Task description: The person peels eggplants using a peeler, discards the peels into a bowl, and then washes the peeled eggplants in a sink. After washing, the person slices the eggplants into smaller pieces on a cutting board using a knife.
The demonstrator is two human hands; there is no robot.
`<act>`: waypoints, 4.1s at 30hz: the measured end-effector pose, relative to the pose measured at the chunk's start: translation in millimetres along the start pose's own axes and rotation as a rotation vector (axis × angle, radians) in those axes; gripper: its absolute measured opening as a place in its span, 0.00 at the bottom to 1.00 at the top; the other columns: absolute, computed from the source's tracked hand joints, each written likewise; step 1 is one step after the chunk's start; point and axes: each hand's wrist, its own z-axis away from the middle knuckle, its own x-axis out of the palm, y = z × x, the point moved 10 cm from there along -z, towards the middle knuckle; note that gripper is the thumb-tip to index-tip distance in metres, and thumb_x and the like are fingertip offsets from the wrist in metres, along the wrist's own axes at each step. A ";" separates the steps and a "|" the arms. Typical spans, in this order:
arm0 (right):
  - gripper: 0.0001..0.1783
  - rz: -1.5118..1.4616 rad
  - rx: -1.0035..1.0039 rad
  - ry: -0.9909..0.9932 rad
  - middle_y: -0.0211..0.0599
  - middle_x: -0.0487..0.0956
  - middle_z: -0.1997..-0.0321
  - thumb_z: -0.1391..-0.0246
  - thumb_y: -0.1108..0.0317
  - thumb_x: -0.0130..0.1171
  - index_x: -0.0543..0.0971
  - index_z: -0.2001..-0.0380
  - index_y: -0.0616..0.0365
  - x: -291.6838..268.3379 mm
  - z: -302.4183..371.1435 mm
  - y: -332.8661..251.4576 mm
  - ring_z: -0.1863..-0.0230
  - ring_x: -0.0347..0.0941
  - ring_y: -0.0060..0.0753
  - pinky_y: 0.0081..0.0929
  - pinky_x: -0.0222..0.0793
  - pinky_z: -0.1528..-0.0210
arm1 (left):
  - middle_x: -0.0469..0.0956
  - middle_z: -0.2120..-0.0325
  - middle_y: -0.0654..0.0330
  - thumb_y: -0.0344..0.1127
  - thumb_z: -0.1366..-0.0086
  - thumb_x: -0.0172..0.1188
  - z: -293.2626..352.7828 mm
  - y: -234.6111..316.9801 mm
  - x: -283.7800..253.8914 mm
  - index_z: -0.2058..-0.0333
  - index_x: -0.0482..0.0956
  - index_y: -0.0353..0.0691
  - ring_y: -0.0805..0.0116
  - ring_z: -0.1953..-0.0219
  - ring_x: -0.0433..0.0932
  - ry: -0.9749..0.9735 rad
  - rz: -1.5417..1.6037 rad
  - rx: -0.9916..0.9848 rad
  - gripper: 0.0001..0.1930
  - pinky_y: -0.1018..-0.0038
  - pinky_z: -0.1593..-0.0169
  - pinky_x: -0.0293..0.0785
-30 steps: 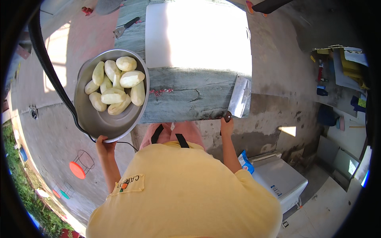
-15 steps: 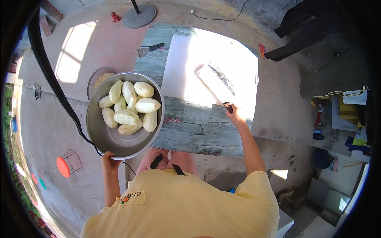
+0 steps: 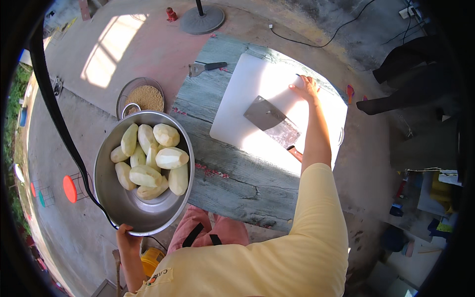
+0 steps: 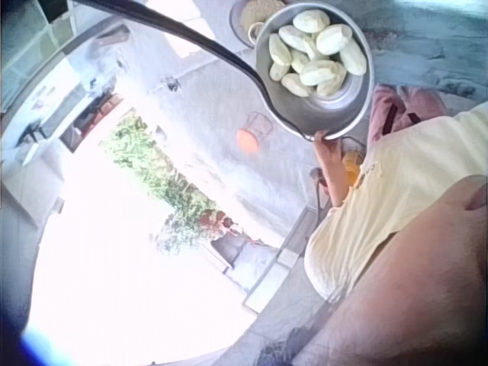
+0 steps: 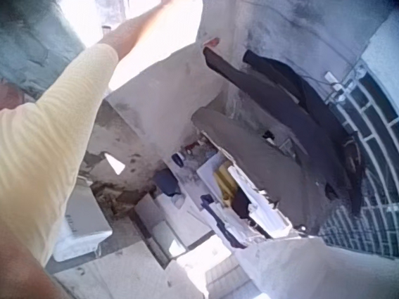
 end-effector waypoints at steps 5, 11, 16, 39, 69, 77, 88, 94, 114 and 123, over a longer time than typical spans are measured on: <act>0.46 -0.052 0.038 0.068 0.42 0.65 0.43 0.69 0.34 0.66 0.69 0.45 0.40 5.0 41.4 5.2 0.38 0.56 0.46 0.59 0.48 0.41 | 0.75 0.57 0.50 0.25 0.53 0.46 -18.7 0.3 -22.6 0.58 0.69 0.29 0.52 0.52 0.74 -0.013 -0.027 0.006 0.20 0.54 0.48 0.73; 0.46 -0.029 0.076 0.162 0.42 0.66 0.45 0.69 0.36 0.68 0.69 0.44 0.41 -1.9 131.5 5.9 0.41 0.58 0.47 0.58 0.47 0.42 | 0.73 0.54 0.48 0.26 0.51 0.46 -33.1 -1.2 2.0 0.53 0.68 0.27 0.50 0.51 0.74 -0.147 -0.036 0.005 0.23 0.50 0.47 0.72; 0.48 -0.068 0.065 0.145 0.39 0.65 0.44 0.70 0.39 0.70 0.69 0.43 0.45 -3.9 227.7 -22.7 0.40 0.56 0.47 0.58 0.45 0.40 | 0.73 0.54 0.47 0.27 0.51 0.47 -54.0 4.1 20.1 0.53 0.67 0.28 0.49 0.53 0.74 -0.293 -0.145 0.014 0.23 0.51 0.50 0.75; 0.46 -0.019 0.088 -0.005 0.32 0.62 0.40 0.62 0.40 0.65 0.64 0.39 0.45 -0.7 338.4 -91.6 0.36 0.54 0.31 0.60 0.50 0.39 | 0.75 0.71 0.40 0.27 0.46 0.52 -119.4 -65.4 356.6 0.66 0.67 0.24 0.45 0.71 0.79 -0.690 -0.403 -0.039 0.11 0.53 0.66 0.83; 0.11 -0.759 0.436 0.053 0.34 0.68 0.84 0.48 0.65 0.58 0.69 0.70 0.60 -10.0 615.1 -56.8 0.84 0.65 0.30 0.28 0.65 0.80 | 0.80 0.70 0.57 0.27 0.43 0.54 -135.3 -85.1 64.3 0.63 0.77 0.33 0.71 0.67 0.79 -0.398 -0.953 0.559 0.09 0.76 0.62 0.73; 0.18 -1.190 0.943 0.239 0.29 0.64 0.88 0.46 0.57 0.59 0.66 0.78 0.56 26.9 632.3 62.7 0.89 0.60 0.23 0.23 0.60 0.88 | 0.78 0.69 0.58 0.28 0.42 0.51 -138.2 -85.6 -22.9 0.61 0.75 0.33 0.70 0.68 0.79 -0.258 -0.845 0.283 0.11 0.77 0.66 0.75; 0.18 -0.960 0.566 -0.150 0.45 0.75 0.74 0.49 0.61 0.59 0.73 0.63 0.66 100.1 622.2 -176.6 0.69 0.69 0.44 0.34 0.63 0.65 | 0.77 0.65 0.56 0.29 0.38 0.50 -120.5 -42.0 -82.2 0.56 0.73 0.33 0.67 0.65 0.78 -0.263 -0.730 0.292 0.13 0.73 0.59 0.76; 0.14 -0.893 0.052 -0.366 0.50 0.75 0.81 0.51 0.65 0.56 0.72 0.72 0.69 123.2 579.9 -389.8 0.84 0.74 0.42 0.37 0.68 0.79 | 0.70 0.53 0.51 0.34 0.37 0.53 -39.2 52.1 -26.9 0.51 0.68 0.35 0.55 0.50 0.69 -0.258 -1.029 1.213 0.17 0.62 0.46 0.64; 0.05 -1.447 0.207 -0.687 0.31 0.69 0.81 0.48 0.73 0.53 0.68 0.71 0.61 -55.4 606.1 -331.8 0.84 0.65 0.20 0.19 0.63 0.84 | 0.78 0.78 0.54 0.47 0.42 0.57 -277.4 141.5 -167.8 0.70 0.78 0.36 0.67 0.76 0.78 -0.193 -1.803 0.676 0.17 0.69 0.73 0.74; 0.05 -1.396 0.582 -0.218 0.32 0.70 0.83 0.48 0.73 0.54 0.69 0.70 0.59 -55.2 621.2 -157.0 0.85 0.66 0.23 0.22 0.64 0.83 | 0.80 0.73 0.51 0.37 0.43 0.60 -75.7 53.5 232.2 0.68 0.76 0.35 0.55 0.69 0.79 -0.640 -1.093 1.201 0.11 0.64 0.65 0.73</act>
